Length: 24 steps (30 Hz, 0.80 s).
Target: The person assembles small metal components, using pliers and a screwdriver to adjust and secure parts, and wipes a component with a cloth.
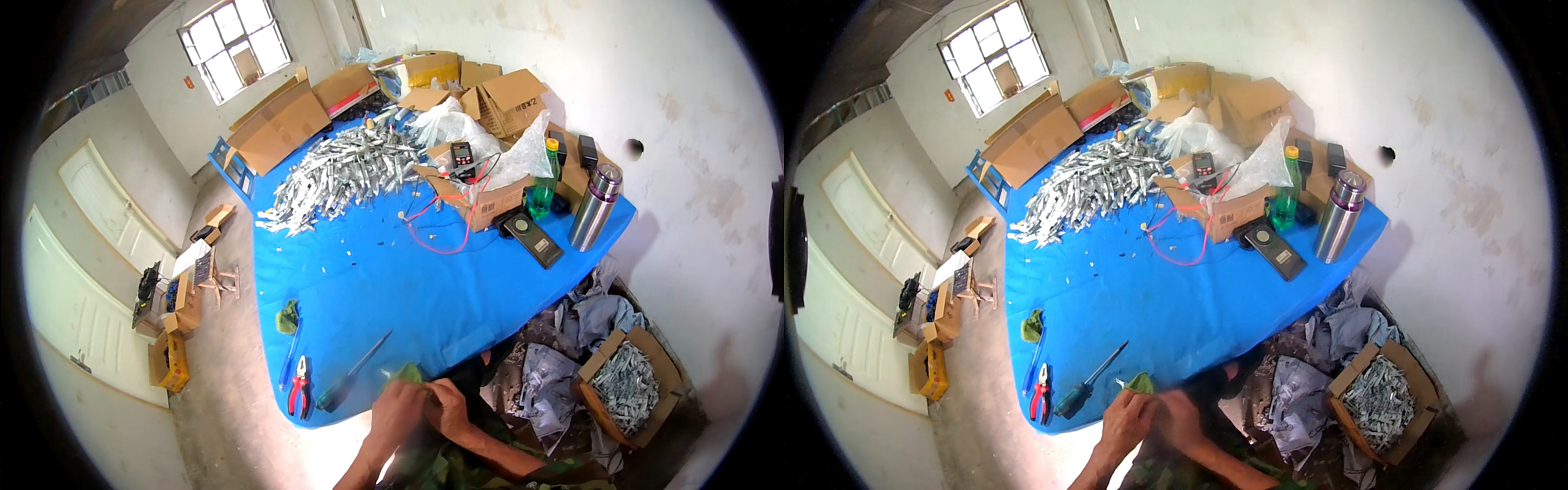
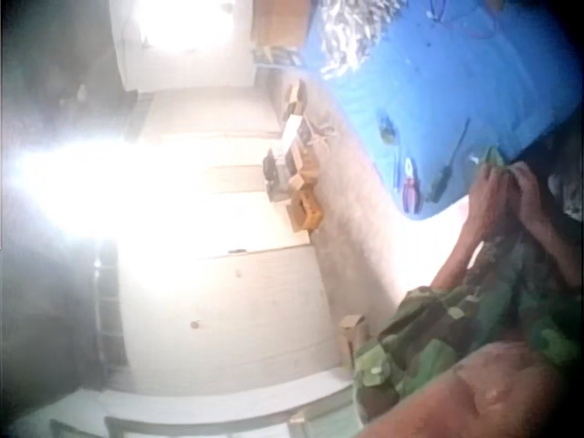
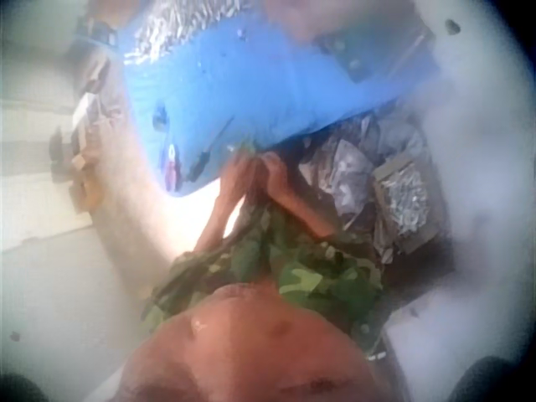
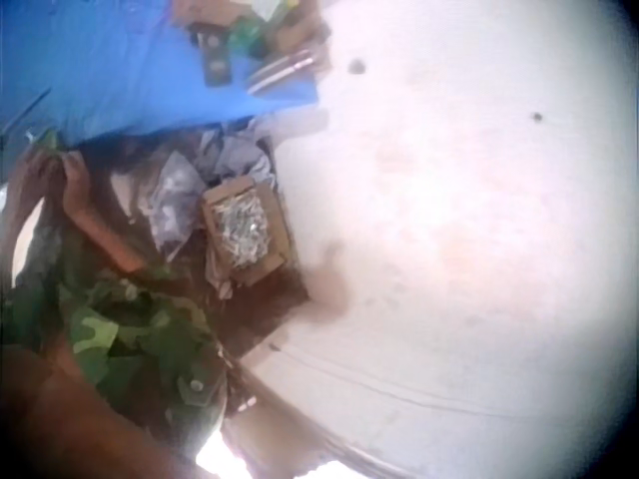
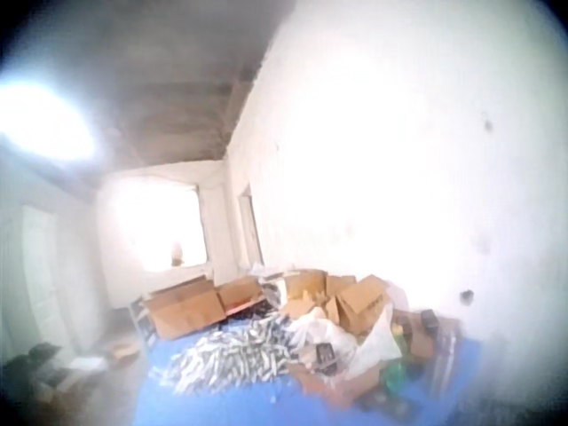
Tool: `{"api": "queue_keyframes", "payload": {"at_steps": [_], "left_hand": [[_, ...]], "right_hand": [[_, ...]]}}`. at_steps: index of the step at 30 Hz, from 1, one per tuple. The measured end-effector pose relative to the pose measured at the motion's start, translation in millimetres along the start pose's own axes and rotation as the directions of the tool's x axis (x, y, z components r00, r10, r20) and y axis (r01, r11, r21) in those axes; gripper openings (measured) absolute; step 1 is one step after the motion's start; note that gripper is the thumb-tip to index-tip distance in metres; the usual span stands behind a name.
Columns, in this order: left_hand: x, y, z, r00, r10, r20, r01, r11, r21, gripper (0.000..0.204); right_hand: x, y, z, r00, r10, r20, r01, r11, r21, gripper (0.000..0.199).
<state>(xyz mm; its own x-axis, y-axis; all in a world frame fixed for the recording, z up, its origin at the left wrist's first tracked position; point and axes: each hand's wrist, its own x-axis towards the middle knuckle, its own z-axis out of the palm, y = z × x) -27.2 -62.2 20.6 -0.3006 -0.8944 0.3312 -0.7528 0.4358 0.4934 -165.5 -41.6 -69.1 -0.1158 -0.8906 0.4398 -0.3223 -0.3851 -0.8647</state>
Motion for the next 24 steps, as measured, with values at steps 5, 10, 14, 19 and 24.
{"api": "queue_keyframes", "payload": {"at_steps": [5, 10, 14, 19, 24], "left_hand": [[7.5, -20.1, -1.3, 0.997, 0.043, -0.063, -0.042, 0.999, 0.017, 0.006], [13.1, -35.3, 0.6, 0.992, 0.029, -0.121, -0.014, 0.993, 0.12, 0.008], [10.8, -40.3, 5.7, 0.986, -0.095, -0.139, 0.102, 0.994, 0.048, 0.007], [7.1, -37.9, 3.5, 0.98, -0.134, -0.148, 0.128, 0.991, -0.049, 0.007], [-4.2, -48.8, 6.3, 0.978, -0.059, -0.201, 0.064, 0.998, 0.022, 0.011]], "right_hand": [[3.5, -5.5, 2.3, 0.998, 0.056, 0.023, -0.056, 0.998, -0.028, 0.038], [-3.7, 1.4, 9.9, 0.994, 0.107, 0.003, -0.107, 0.994, -0.015, 0.033], [-3.4, -3.6, 9.3, 0.986, 0.162, 0.031, -0.162, 0.987, -0.011, 0.033], [-2.6, -7.3, 8.9, 0.961, 0.273, 0.046, -0.275, 0.96, 0.046, 0.038], [-2.9, 5.3, 15.6, 0.89, 0.446, 0.097, -0.456, 0.866, 0.207, 0.034]]}}
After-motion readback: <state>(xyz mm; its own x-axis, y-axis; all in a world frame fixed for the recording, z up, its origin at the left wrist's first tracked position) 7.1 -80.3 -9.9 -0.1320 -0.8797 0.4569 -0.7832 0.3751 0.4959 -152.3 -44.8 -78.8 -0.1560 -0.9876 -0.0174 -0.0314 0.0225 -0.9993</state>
